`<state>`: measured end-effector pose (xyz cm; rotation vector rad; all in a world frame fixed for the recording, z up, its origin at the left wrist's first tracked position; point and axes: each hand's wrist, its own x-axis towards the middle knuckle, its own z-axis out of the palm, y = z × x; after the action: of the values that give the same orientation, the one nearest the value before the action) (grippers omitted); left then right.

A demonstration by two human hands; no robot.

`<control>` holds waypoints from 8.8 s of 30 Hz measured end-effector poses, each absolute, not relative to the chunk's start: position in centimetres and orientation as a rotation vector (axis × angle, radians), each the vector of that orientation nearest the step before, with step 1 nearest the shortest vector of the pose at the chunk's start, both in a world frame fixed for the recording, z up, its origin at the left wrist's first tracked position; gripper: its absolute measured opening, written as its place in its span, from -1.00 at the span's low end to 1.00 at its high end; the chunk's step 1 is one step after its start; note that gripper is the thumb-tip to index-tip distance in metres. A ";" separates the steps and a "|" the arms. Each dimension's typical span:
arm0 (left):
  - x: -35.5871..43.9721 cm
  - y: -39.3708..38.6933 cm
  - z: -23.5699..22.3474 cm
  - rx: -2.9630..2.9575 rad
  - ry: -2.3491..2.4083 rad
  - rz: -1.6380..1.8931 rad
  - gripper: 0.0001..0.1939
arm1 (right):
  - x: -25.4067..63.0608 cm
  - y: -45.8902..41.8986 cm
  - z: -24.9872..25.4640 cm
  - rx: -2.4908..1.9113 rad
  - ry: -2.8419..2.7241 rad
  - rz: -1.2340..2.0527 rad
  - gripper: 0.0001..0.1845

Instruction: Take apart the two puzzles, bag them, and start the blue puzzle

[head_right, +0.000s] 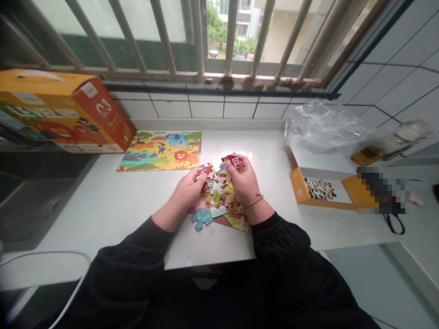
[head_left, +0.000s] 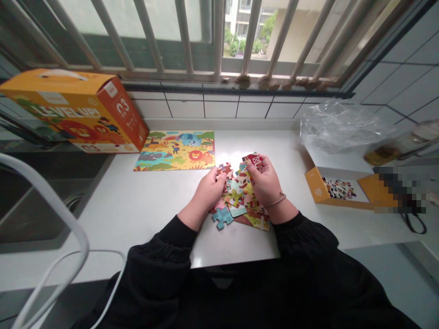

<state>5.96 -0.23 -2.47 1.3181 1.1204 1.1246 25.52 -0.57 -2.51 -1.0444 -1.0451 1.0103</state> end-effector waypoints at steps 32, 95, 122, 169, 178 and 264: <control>5.9 -0.7 -1.8 1.664 1.060 1.076 -0.57 | 24.0 -1.7 -1.4 -1.043 -1.658 0.922 -0.43; 4.1 -0.3 -0.7 2.195 1.434 0.441 -0.21 | 26.1 -0.6 -0.6 -1.599 -2.137 0.558 -0.51; 3.3 -0.9 -0.9 2.250 1.405 0.512 -0.42 | 29.5 -2.3 1.5 -1.391 -1.372 0.941 -0.36; 4.1 -0.6 -0.4 1.849 1.111 0.793 -0.48 | 24.1 -1.7 -0.8 -1.324 -1.844 0.601 -0.39; 3.4 0.6 -1.6 1.951 1.223 0.789 -0.45 | 24.0 -1.0 -2.5 -1.169 -2.004 0.433 -0.18; 2.0 0.5 -1.3 2.184 1.189 0.782 -0.41 | 31.2 -2.2 -0.4 -1.601 -2.029 0.694 -0.54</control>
<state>2.01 0.54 -1.34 2.1837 1.1887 0.7819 31.17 -2.22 -0.41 -1.6008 -2.0285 0.6944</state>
